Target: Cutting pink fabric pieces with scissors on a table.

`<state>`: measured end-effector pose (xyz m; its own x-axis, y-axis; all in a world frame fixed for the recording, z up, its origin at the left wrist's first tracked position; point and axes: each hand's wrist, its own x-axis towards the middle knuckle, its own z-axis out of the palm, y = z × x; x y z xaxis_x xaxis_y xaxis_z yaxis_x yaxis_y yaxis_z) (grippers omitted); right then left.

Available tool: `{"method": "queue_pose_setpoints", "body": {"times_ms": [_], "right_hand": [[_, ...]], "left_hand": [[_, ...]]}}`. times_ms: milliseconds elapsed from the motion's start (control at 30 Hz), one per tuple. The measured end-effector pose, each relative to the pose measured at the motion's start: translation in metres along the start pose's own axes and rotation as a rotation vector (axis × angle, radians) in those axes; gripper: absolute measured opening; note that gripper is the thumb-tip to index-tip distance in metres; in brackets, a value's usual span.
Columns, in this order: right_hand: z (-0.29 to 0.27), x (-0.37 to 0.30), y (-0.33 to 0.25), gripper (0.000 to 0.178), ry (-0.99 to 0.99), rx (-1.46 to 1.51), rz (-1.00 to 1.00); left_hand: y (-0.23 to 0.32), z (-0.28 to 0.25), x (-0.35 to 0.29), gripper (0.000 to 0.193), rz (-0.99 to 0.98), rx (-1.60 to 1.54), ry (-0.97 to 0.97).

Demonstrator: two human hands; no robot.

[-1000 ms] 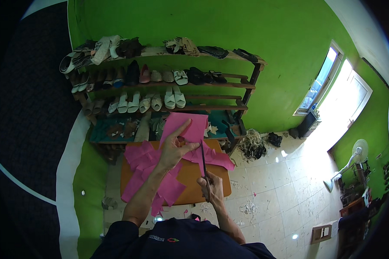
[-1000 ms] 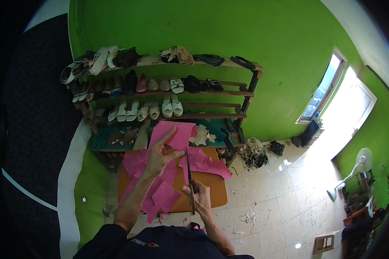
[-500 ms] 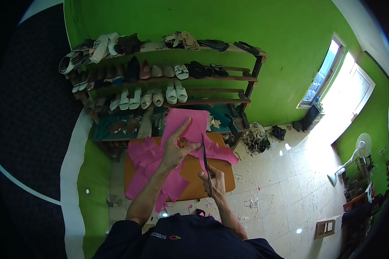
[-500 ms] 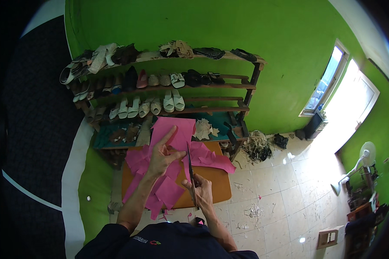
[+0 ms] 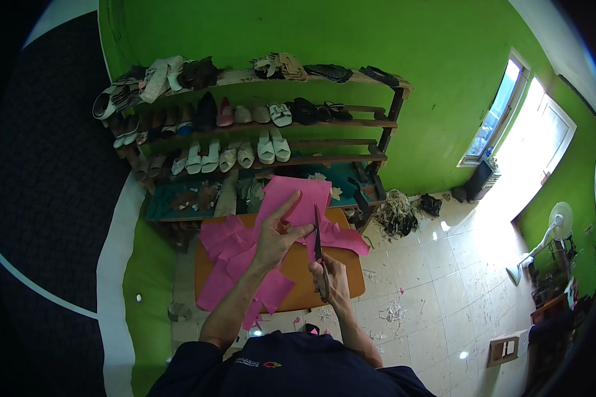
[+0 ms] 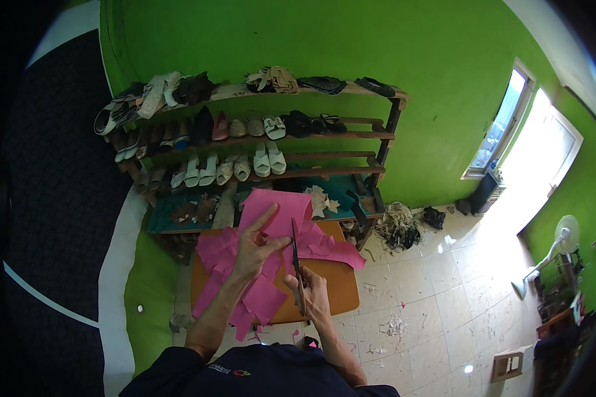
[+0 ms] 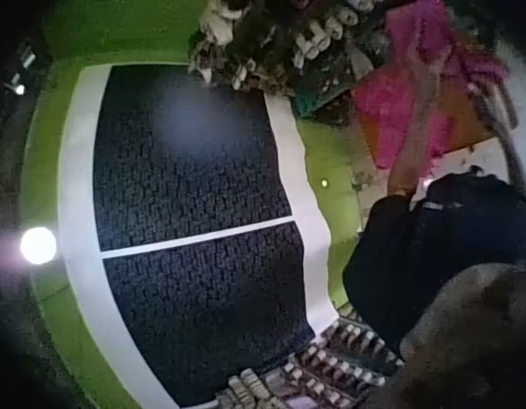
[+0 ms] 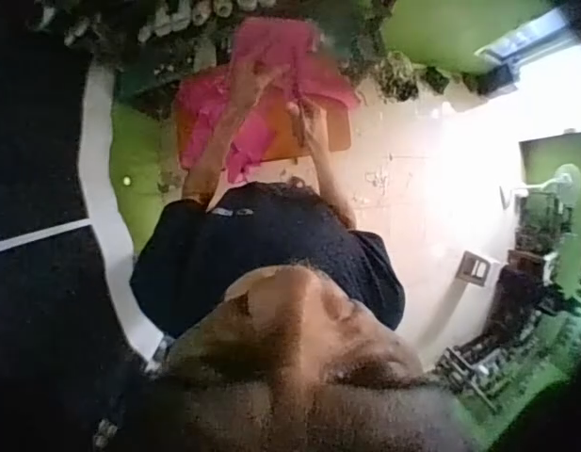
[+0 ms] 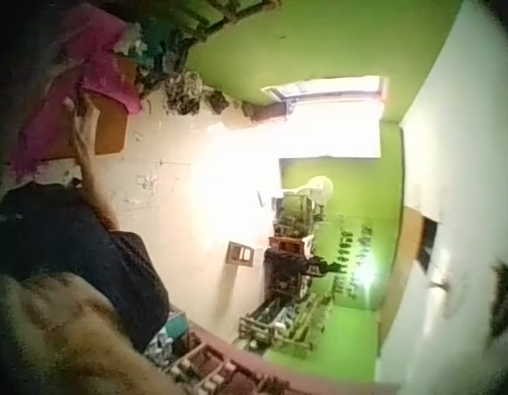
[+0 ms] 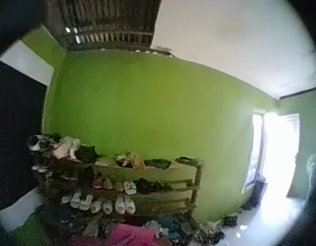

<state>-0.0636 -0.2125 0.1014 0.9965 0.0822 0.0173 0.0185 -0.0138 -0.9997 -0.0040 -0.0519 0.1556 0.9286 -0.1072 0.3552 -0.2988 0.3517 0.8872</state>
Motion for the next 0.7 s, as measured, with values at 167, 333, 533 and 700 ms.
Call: {"method": "queue_pose_setpoints", "body": {"times_ms": [167,333,533,700], "right_hand": [[-0.001,-0.004,0.000,0.070,0.005,-0.006,0.008],[0.000,-0.006,0.018,0.065,0.007,0.023,0.054],[-0.005,-0.026,0.069,0.060,0.068,-0.001,0.325],[-0.013,-0.056,0.175,0.064,0.100,-0.107,0.599]], "left_hand": [[-0.003,-0.006,0.001,0.078,-0.011,-0.004,0.002],[-0.011,-0.006,0.001,0.071,-0.037,-0.043,0.071],[-0.100,-0.019,-0.020,0.058,-0.281,-0.170,0.156],[-0.241,-0.054,-0.090,0.061,-0.661,-0.105,0.131]]}}
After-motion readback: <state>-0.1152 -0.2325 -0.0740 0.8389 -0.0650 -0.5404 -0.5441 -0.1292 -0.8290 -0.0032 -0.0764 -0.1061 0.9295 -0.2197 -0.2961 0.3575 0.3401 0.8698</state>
